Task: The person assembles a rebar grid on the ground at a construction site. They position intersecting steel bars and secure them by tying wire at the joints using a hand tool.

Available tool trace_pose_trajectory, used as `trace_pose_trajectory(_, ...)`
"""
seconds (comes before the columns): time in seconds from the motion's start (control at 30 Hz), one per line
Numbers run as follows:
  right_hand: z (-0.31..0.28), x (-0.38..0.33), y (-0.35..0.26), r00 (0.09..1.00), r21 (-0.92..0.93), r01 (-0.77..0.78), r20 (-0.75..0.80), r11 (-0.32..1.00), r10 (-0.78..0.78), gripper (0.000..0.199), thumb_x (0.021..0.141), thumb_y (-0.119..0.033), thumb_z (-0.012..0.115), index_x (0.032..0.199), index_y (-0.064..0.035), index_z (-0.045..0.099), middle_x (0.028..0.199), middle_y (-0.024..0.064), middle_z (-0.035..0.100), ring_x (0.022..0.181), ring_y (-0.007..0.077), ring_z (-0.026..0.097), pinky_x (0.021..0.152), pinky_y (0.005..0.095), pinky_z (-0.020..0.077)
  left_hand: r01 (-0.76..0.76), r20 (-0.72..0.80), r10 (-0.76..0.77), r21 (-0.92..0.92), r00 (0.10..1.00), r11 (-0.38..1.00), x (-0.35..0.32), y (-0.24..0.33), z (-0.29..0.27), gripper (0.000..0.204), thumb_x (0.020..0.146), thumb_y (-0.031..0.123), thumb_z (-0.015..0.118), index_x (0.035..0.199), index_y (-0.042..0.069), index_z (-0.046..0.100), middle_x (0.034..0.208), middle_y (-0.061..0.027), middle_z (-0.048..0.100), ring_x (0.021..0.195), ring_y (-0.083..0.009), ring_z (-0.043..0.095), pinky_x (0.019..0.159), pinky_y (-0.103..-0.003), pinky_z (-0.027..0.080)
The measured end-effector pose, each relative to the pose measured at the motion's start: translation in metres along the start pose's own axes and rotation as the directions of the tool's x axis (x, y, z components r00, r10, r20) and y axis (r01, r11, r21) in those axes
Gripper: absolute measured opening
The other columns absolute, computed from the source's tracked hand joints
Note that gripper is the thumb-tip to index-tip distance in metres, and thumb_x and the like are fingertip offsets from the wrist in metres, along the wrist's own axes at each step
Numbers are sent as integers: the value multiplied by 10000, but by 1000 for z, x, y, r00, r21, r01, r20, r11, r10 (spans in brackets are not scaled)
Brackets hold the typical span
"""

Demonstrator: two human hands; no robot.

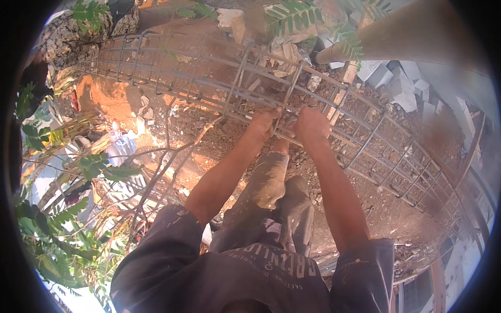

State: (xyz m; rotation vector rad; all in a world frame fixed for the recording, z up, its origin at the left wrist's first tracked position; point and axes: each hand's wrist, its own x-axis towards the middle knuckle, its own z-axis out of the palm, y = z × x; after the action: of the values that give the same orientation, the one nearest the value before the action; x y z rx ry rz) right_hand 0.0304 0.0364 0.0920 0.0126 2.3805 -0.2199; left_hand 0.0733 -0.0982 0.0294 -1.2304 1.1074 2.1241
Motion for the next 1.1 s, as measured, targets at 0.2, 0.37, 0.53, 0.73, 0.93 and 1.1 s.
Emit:
trace_pose_trajectory(0.2,65,-20,11,901,891,-384,302,-244,-312,213,864,-180,678,924,19,631,871,102,674,635,177,626,576,323,512,-5,141,-4,64,990,998,-5,8,-3,169,896,133,663,904,-32,626,742,-92,626,631,-192,611,557,-312,500)
trace_pose_trajectory(0.37,60,-57,-30,981,920,-192,175,-342,-79,228,964,-186,587,1090,-8,656,948,81,683,718,117,619,629,253,497,168,319,-197,115,927,979,-30,41,-12,170,931,198,616,875,38,621,681,-47,583,578,-173,577,521,-285,462)
trace_pose_trajectory(0.53,36,-126,96,848,944,266,-325,195,418,315,955,-264,596,1071,17,680,974,103,701,903,165,633,880,328,468,53,63,-63,162,996,985,31,-9,-1,109,928,135,623,948,28,631,794,-66,641,702,-168,601,617,-294,483)
trace_pose_trajectory(0.73,247,-268,283,368,963,1,250,-270,895,348,930,-270,588,1062,45,653,899,114,691,688,161,603,650,302,481,38,141,-88,328,986,944,53,74,-76,205,968,169,565,1076,-4,583,908,-103,629,837,-210,590,745,-337,499)
trace_pose_trajectory(0.93,519,-406,301,167,471,-879,448,-73,879,328,858,-307,569,986,-26,681,993,199,689,782,343,664,697,446,528,237,302,-349,352,887,905,103,73,-69,223,987,136,507,1125,-30,564,948,-92,613,867,-218,589,727,-308,501)
trace_pose_trajectory(1.1,540,-339,383,353,288,-874,-178,392,919,498,872,-417,595,1211,-52,609,1168,208,616,1138,404,546,937,510,455,-65,232,-29,389,972,919,79,113,-94,213,992,106,487,1144,-20,566,954,-88,622,838,-199,600,673,-269,487)
